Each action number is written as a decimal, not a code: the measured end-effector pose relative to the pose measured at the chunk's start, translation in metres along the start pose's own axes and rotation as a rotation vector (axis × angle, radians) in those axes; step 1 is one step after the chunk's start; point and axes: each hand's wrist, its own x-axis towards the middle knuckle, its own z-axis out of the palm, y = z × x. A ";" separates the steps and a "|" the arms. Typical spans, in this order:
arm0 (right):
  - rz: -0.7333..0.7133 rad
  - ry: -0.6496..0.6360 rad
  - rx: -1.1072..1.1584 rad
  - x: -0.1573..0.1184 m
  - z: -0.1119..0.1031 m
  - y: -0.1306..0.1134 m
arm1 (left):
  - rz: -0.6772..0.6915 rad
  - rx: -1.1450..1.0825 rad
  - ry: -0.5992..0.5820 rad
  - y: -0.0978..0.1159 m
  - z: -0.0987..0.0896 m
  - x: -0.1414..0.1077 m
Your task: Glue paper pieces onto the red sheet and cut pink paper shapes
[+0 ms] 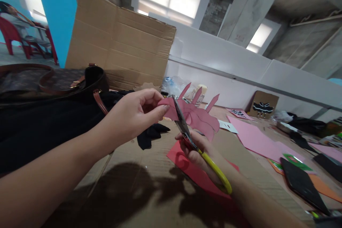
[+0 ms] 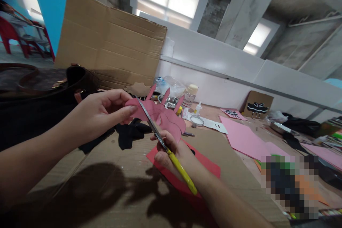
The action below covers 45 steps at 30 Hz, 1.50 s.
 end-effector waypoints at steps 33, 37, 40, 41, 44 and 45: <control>-0.001 0.043 0.132 0.004 0.001 0.012 | -0.022 0.022 -0.029 -0.001 0.001 0.000; -0.021 0.033 0.106 0.005 0.001 0.012 | -0.017 0.030 -0.025 0.000 0.001 0.000; -0.059 0.016 0.109 0.005 0.000 0.011 | -0.021 0.022 -0.031 0.001 0.001 0.000; -0.069 0.010 0.121 0.005 0.000 0.011 | -0.022 0.019 -0.032 0.001 0.001 0.000; -0.081 -0.003 0.150 0.006 0.001 0.011 | -0.022 0.017 -0.035 0.000 0.002 0.000; -0.087 -0.005 0.155 0.006 0.001 0.012 | -0.021 0.015 -0.037 -0.001 0.002 0.000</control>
